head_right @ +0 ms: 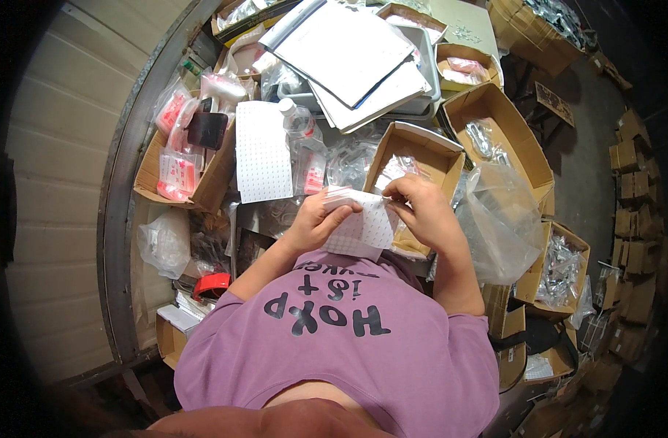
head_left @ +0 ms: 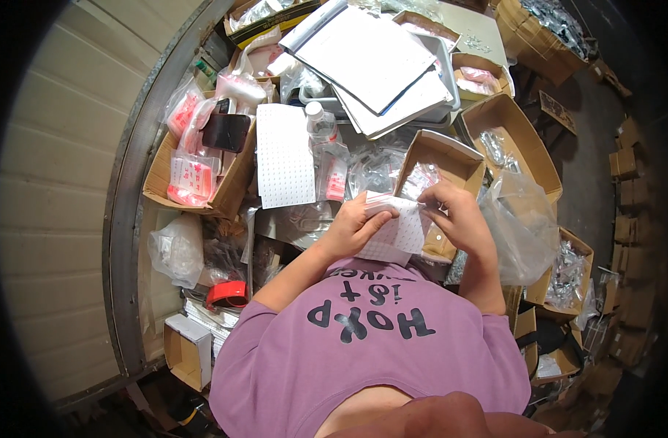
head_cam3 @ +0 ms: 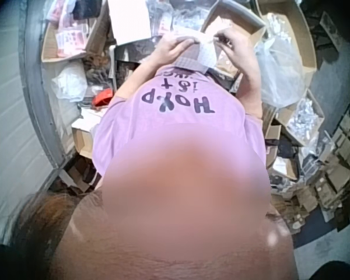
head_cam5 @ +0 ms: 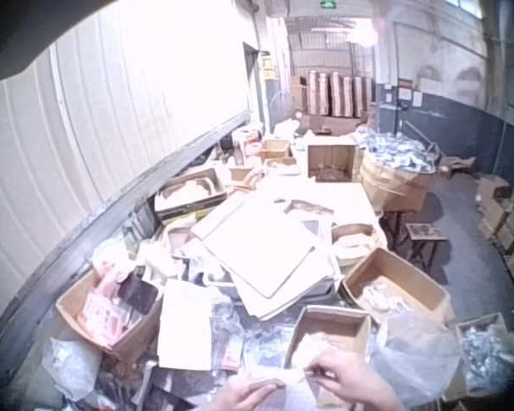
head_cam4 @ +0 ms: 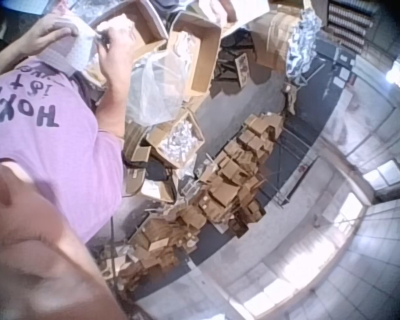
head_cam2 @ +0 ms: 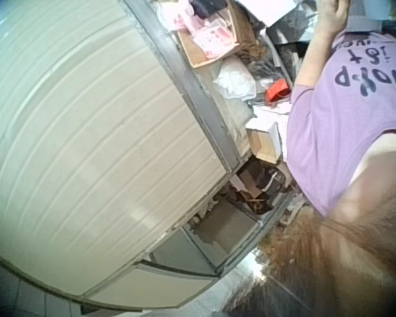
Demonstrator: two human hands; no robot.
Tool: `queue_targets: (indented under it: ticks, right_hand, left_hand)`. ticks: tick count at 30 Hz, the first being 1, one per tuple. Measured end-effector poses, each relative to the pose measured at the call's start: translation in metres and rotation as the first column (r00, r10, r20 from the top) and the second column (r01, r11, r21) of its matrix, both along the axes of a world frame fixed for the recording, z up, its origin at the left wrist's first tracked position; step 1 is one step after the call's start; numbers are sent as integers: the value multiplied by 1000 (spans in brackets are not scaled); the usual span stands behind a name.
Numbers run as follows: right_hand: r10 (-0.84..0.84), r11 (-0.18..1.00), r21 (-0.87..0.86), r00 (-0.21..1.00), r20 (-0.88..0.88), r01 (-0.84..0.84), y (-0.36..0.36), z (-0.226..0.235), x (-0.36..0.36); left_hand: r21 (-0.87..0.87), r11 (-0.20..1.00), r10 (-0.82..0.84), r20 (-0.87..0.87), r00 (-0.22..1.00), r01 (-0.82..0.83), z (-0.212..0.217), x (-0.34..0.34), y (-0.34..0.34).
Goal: The person picks up a small pink object and places it into a small plastic bag while holding a checklist.
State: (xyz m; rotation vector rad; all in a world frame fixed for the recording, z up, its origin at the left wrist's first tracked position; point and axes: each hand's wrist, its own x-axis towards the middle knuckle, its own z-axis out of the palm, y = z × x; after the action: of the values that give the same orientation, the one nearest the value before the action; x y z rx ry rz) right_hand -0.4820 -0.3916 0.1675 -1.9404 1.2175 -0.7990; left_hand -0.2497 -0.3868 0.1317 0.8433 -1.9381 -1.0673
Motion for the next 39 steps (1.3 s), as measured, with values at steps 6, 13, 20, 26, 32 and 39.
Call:
queue_targets:
  ticks: [6,13,20,26,32,39]
  right_hand:
    - [-43,999,-17,997,-71,42,2,-1,3]
    - [1,997,-79,993,-121,-10,2,-1,1]
    - [-83,953,302,920,384,-40,1,0,0]
    - [20,977,192,934,358,-94,0,-8,35]
    - [-11,1000,-26,992,124,15,1,-6,50]
    - [-69,997,35,987,148,64,-6,-2,38]
  left_hand:
    - [77,997,28,12,1000,-29,-4,-2,1]
    - [204,978,47,-36,998,-39,-9,-3,2]
    - [454,891,68,-135,989,1,-9,-6,-1]
    - [658,740,24,-232,972,138,-23,-10,-1]
    - [718,676,-23,-210,978,170,-24,-5,-1]
    - [674,711,17,-301,954,200,-13,-10,3]
